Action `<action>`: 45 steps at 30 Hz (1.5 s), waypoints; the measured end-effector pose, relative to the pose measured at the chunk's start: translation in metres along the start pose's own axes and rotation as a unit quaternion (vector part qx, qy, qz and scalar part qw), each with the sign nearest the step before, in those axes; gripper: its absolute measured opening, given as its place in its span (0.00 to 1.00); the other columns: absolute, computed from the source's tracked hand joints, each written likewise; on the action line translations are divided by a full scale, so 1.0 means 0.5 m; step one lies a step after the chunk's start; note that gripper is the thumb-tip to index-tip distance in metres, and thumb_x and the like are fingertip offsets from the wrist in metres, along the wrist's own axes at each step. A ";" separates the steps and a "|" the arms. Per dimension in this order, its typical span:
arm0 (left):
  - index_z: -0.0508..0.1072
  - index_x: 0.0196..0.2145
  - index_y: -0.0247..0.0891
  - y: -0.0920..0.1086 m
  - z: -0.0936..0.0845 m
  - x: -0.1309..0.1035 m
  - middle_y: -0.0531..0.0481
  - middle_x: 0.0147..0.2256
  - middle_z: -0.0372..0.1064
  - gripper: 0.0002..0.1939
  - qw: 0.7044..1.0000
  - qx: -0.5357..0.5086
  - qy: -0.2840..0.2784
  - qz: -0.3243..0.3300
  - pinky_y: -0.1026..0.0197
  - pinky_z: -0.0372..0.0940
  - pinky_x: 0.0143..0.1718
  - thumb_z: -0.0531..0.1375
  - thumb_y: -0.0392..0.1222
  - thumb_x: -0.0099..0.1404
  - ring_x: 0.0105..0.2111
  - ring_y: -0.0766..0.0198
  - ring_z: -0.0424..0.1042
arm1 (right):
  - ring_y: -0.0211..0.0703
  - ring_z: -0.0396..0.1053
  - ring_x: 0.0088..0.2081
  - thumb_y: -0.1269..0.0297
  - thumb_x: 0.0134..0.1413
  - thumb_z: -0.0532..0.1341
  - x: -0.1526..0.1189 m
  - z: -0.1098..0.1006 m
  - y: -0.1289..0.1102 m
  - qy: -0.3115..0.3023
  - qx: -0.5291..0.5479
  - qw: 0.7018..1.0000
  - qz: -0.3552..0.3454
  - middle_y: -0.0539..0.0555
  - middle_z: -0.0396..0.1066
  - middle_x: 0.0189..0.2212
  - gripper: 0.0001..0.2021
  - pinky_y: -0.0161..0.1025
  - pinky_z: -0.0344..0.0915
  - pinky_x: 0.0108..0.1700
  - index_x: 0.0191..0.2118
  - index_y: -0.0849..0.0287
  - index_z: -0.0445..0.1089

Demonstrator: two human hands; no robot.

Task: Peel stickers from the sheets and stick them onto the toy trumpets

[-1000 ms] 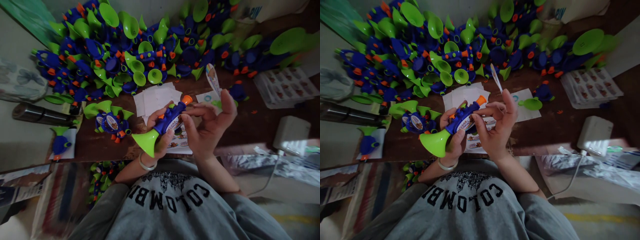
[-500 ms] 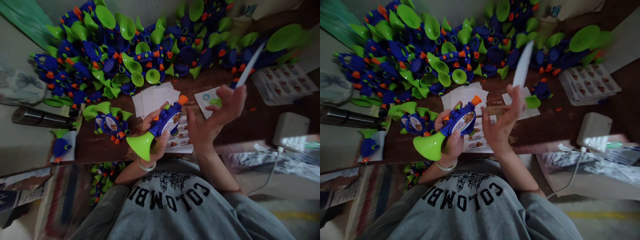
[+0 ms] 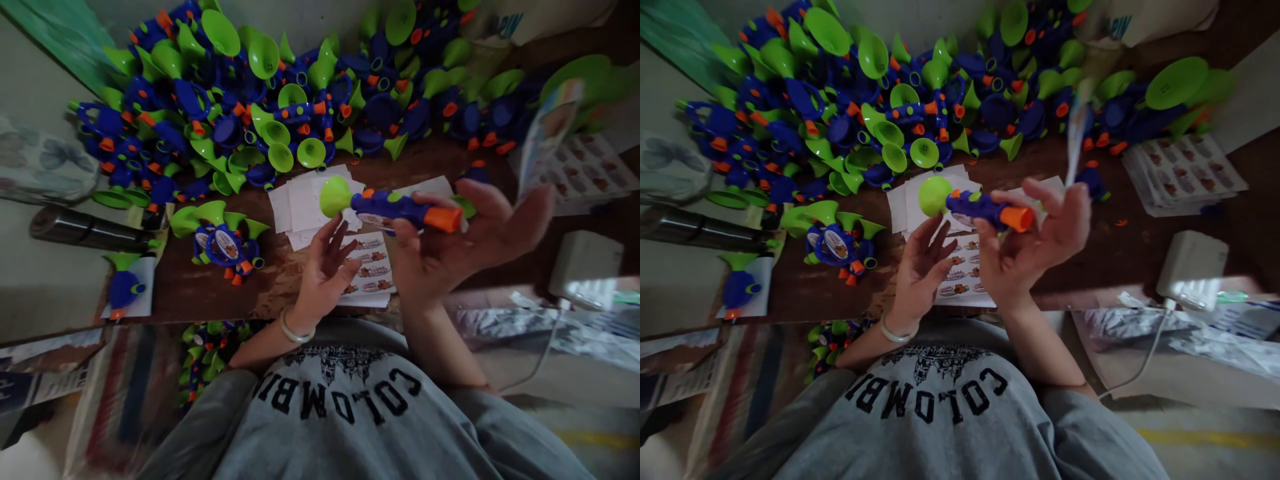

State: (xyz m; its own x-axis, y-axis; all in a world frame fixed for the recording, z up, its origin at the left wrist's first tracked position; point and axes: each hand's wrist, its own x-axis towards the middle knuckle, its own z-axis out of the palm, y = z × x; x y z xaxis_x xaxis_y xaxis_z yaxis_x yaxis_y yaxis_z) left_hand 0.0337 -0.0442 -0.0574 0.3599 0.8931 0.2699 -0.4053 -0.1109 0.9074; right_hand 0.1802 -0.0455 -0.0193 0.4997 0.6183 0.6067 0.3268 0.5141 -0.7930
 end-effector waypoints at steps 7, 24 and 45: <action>0.69 0.68 0.55 0.023 -0.021 0.006 0.47 0.72 0.65 0.34 0.999 0.037 0.007 0.035 0.45 0.61 0.76 0.73 0.49 0.68 0.72 0.49 0.66 | 0.55 0.77 0.61 0.59 0.57 0.73 -0.053 -0.016 -0.057 -0.262 0.202 0.944 -0.003 0.55 0.53 0.76 0.46 0.60 0.81 0.61 0.76 0.31 0.54; 0.65 0.68 0.55 0.065 -0.014 0.003 0.47 0.74 0.62 0.35 0.998 -0.038 -0.029 0.030 0.41 0.66 0.73 0.71 0.48 0.67 0.74 0.46 0.64 | 0.34 0.73 0.29 0.59 0.60 0.74 -0.020 -0.016 -0.060 -0.108 0.045 0.986 0.120 0.47 0.79 0.32 0.06 0.33 0.71 0.29 0.40 0.51 0.80; 0.68 0.65 0.56 0.066 -0.006 0.005 0.49 0.71 0.66 0.26 0.998 -0.022 -0.008 0.058 0.36 0.61 0.75 0.67 0.51 0.73 0.73 0.46 0.65 | 0.38 0.75 0.34 0.59 0.64 0.71 -0.022 -0.010 -0.058 -0.127 0.007 0.989 0.077 0.48 0.79 0.34 0.05 0.39 0.72 0.34 0.42 0.51 0.80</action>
State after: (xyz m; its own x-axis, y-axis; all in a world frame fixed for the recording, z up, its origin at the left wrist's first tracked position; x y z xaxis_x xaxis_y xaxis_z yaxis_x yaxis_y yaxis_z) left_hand 0.0189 -0.0443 -0.0277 0.3220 0.8682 0.3775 -0.4808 -0.1935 0.8552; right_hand 0.1693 -0.0703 -0.0031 0.3246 0.8182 0.4745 0.2501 0.4096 -0.8773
